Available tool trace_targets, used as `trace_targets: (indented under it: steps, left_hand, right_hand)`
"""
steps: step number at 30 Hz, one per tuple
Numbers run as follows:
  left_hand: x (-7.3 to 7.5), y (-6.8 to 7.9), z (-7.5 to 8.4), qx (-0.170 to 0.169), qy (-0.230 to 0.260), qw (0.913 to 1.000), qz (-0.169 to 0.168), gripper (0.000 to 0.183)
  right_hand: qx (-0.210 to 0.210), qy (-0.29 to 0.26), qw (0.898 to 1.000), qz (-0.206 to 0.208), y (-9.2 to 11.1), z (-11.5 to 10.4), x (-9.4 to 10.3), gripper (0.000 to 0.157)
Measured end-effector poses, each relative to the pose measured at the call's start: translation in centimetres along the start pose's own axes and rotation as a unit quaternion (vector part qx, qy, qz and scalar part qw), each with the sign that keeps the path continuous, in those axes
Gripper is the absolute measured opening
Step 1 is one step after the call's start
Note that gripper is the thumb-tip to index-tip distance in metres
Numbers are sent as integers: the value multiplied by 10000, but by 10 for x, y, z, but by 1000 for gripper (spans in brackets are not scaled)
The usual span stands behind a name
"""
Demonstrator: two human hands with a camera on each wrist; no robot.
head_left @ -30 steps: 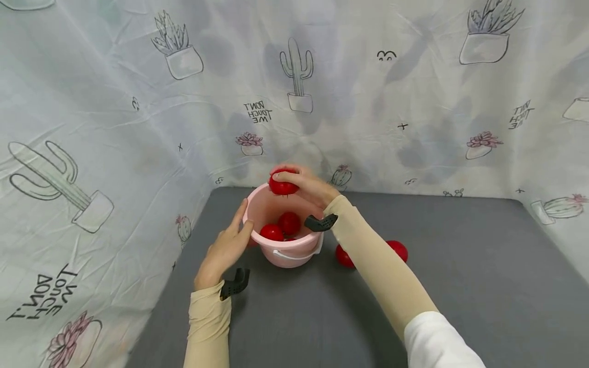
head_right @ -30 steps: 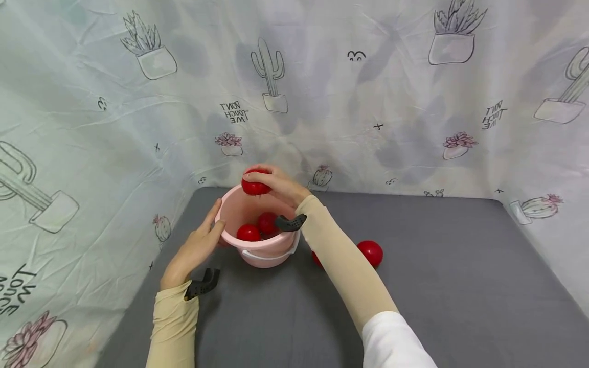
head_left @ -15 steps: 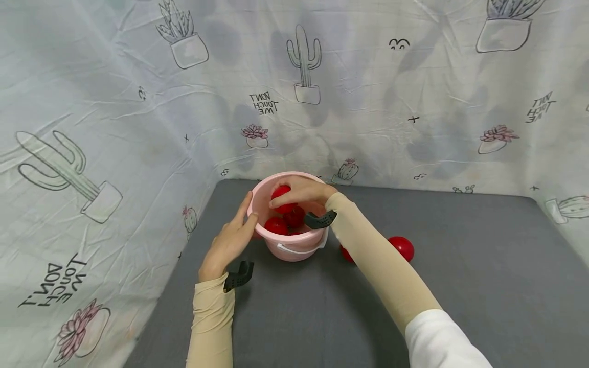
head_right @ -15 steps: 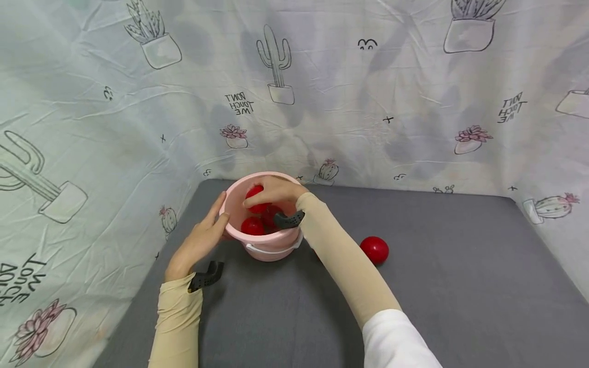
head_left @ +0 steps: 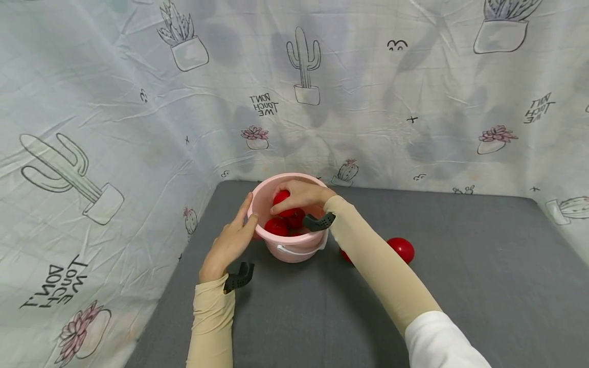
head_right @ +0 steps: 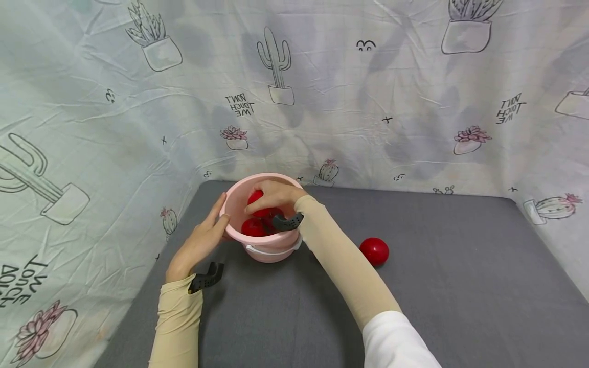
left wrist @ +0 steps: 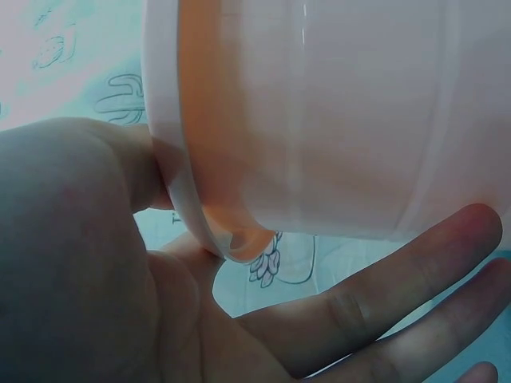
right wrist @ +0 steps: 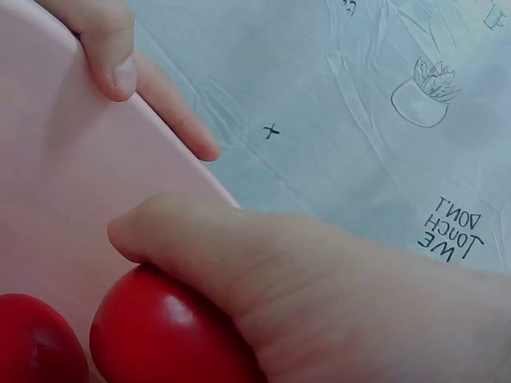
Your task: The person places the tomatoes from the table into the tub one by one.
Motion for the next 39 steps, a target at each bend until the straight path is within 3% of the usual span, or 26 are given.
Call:
trace_targets:
  steps: [6, 16, 22, 26, 29, 34, 39]
  left_hand:
    - [0, 2, 2, -70, 20, 10000, -31, 59]
    - [0, 3, 2, -100, 109, 9999, -52, 59]
    - [-2, 4, 0, -90, 149, 9998, -77, 59]
    - [-4, 4, 0, -90, 156, 9998, -82, 58]
    - [-4, 3, 1, -109, 156, 9998, -69, 58]
    - [0, 3, 1, -157, 115, 9998, 4, 58]
    - [3, 7, 0, -157, 65, 9999, 24, 59]
  right_hand:
    - [-151, 65, 9999, 15, 1, 2, -1, 39]
    - [505, -68, 9986, 139, 3, -14, 1, 36]
    - [659, -83, 9976, 197, 4, -17, 1, 36]
    - [614, -529, 9964, 245, 9, -14, 2, 43]
    - [832, -927, 9912, 450, 15, -19, 9, 47]
    - [1642, -1166, 9757, 859, 39, -47, 25, 46]
    - [2064, -910, 9608, 1614, 92, -57, 48, 36]
Point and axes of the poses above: each hand's wrist, its own y-axis away from the middle knuckle, its own x-axis out of the back of the hand, z = x × y, the point moved 10 cm from there along -y, towards the middle knuckle, and after that the axes turned 4 degrees about x, right-handed, at the moved point
